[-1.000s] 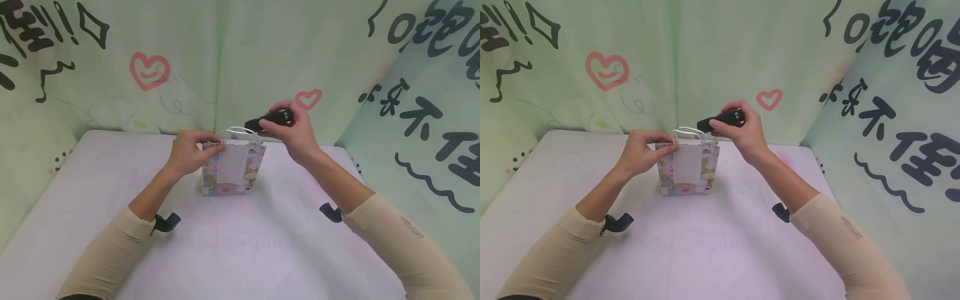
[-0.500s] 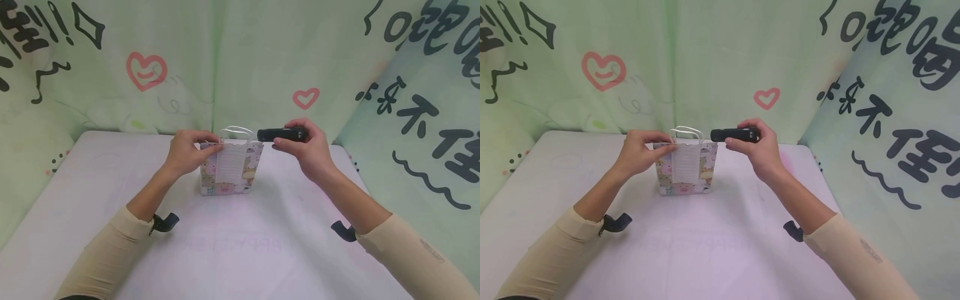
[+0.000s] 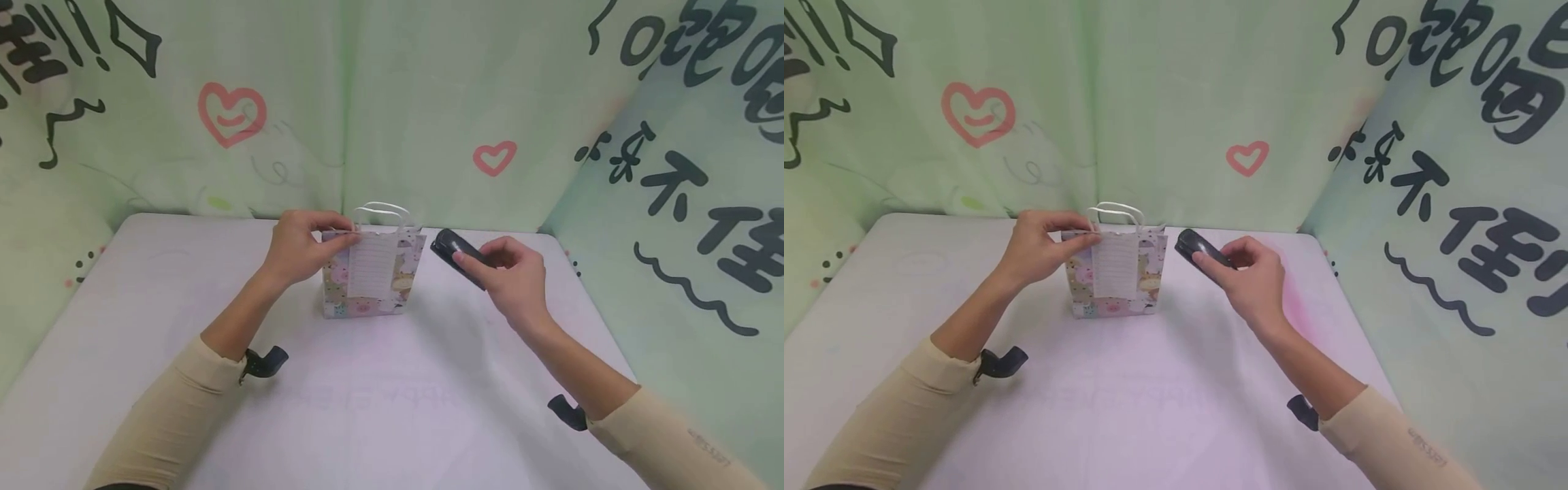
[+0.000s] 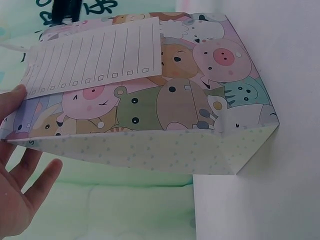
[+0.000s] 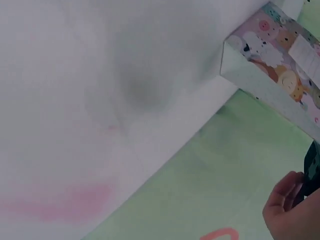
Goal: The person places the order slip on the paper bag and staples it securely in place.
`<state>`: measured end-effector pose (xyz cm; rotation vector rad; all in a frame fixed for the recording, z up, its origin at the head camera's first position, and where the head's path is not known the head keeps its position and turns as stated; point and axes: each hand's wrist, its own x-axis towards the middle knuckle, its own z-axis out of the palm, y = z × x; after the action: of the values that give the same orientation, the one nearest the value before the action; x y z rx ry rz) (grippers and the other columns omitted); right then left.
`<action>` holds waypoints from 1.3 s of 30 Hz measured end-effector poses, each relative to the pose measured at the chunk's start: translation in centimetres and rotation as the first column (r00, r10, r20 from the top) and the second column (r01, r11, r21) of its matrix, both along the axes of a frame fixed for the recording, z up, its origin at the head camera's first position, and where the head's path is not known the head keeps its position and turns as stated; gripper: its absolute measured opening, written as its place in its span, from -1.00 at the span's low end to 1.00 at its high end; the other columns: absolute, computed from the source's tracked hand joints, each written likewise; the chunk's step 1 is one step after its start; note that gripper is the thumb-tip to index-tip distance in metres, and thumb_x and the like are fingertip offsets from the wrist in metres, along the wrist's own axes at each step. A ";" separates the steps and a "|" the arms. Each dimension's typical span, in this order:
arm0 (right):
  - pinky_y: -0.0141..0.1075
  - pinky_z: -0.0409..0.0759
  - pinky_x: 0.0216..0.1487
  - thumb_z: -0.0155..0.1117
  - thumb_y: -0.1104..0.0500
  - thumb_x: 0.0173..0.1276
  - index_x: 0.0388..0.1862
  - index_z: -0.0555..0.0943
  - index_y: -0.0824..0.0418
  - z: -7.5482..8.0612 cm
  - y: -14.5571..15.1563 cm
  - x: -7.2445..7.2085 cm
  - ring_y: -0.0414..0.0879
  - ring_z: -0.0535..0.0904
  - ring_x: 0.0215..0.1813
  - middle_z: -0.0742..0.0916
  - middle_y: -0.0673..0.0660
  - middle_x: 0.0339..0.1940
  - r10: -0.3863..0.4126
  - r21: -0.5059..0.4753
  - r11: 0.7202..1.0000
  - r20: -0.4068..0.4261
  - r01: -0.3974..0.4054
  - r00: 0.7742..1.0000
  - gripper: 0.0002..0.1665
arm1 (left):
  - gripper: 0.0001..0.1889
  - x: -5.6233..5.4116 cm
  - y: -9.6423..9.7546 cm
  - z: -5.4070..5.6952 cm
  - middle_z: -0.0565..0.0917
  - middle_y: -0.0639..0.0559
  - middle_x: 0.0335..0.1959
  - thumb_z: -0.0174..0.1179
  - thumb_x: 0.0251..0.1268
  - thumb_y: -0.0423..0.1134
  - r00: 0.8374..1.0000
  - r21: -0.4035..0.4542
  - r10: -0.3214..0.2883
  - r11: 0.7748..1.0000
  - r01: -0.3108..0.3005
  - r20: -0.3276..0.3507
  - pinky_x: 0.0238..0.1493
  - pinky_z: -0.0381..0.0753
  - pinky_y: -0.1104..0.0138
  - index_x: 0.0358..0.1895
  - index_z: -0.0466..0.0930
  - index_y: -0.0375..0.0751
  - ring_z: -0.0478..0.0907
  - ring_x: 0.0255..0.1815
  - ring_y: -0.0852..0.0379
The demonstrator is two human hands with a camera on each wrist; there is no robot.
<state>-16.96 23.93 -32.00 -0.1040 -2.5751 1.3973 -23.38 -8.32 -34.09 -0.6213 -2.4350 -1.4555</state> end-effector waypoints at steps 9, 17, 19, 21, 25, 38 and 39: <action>-0.25 0.61 -0.20 0.59 -0.19 0.22 -0.26 0.68 0.15 -4.2 -0.7 2.3 -0.04 0.71 -0.22 0.81 0.11 -0.28 0.015 0.200 0.979 0.117 -0.038 0.993 -0.53 | -0.87 -0.2 0.0 0.0 0.84 -0.02 -0.22 0.47 0.29 -0.23 0.998 0.044 -0.056 0.998 0.055 0.026 -0.23 0.63 0.29 -0.16 0.83 -0.17 0.71 -0.19 0.07; -0.29 0.59 -0.19 0.49 -0.09 0.34 0.02 0.77 0.22 -6.7 -1.4 3.4 -0.01 0.69 -0.11 0.77 0.15 -0.19 0.053 0.238 0.966 0.216 -0.105 0.975 -0.54 | -0.89 -0.4 -0.1 0.1 0.83 -0.06 -0.22 0.47 0.29 -0.27 0.993 0.084 -0.103 0.992 0.098 0.054 -0.35 0.64 0.39 -0.19 0.82 -0.21 0.73 -0.32 0.05; -0.30 0.58 -0.21 0.47 -0.06 0.36 0.05 0.77 0.25 -7.3 -1.5 3.6 -0.01 0.68 -0.12 0.77 0.16 -0.18 0.054 0.254 0.961 0.227 -0.113 0.972 -0.53 | -0.89 -0.4 -0.1 0.1 0.83 -0.06 -0.23 0.47 0.29 -0.27 0.993 0.084 -0.109 0.991 0.104 0.053 -0.34 0.65 0.38 -0.19 0.81 -0.21 0.72 -0.32 0.05; -0.31 0.58 -0.25 0.46 -0.04 0.35 0.02 0.77 0.25 -7.8 -1.6 3.7 -0.01 0.66 -0.16 0.77 0.15 -0.22 0.049 0.277 0.954 0.223 -0.112 0.974 -0.57 | -0.90 -0.5 -0.2 0.0 0.83 -0.05 -0.23 0.47 0.29 -0.28 0.993 0.081 -0.112 0.991 0.108 0.047 -0.34 0.66 0.37 -0.20 0.81 -0.20 0.70 -0.33 0.05; -0.29 0.52 -0.37 0.46 -0.02 0.32 -0.05 0.74 0.20 -8.5 -1.9 4.1 -0.06 0.61 -0.31 0.75 0.09 -0.34 0.037 0.337 0.935 0.220 -0.111 0.975 -0.64 | -0.91 -0.6 -0.4 0.0 0.83 -0.04 -0.23 0.46 0.30 -0.29 0.993 0.081 -0.115 0.990 0.112 0.037 -0.30 0.68 0.38 -0.20 0.82 -0.21 0.69 -0.31 0.07; -0.27 0.46 -0.45 0.43 -0.08 0.31 -0.14 0.67 0.17 -9.2 -2.7 4.9 -0.12 0.55 -0.42 0.73 0.02 -0.41 0.011 0.437 0.890 0.255 -0.126 0.967 -0.64 | -0.91 -0.8 -0.5 0.1 0.83 -0.06 -0.21 0.45 0.30 -0.30 0.989 0.080 -0.137 0.988 0.132 0.059 -0.28 0.70 0.36 -0.19 0.81 -0.22 0.69 -0.29 0.05; -0.27 0.47 -0.44 0.44 -0.08 0.31 -0.14 0.66 0.18 -9.2 -2.8 4.9 -0.12 0.56 -0.42 0.73 0.03 -0.41 0.014 0.435 0.892 0.255 -0.127 0.967 -0.64 | -0.91 -0.9 -0.5 0.1 0.82 -0.05 -0.21 0.45 0.30 -0.30 0.988 0.081 -0.139 0.988 0.134 0.059 -0.28 0.71 0.36 -0.19 0.81 -0.21 0.70 -0.29 0.05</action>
<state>-12.06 21.18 -41.22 -0.1158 -3.0658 0.8120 -24.24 -8.83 -34.00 -0.7490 -2.4133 -1.6380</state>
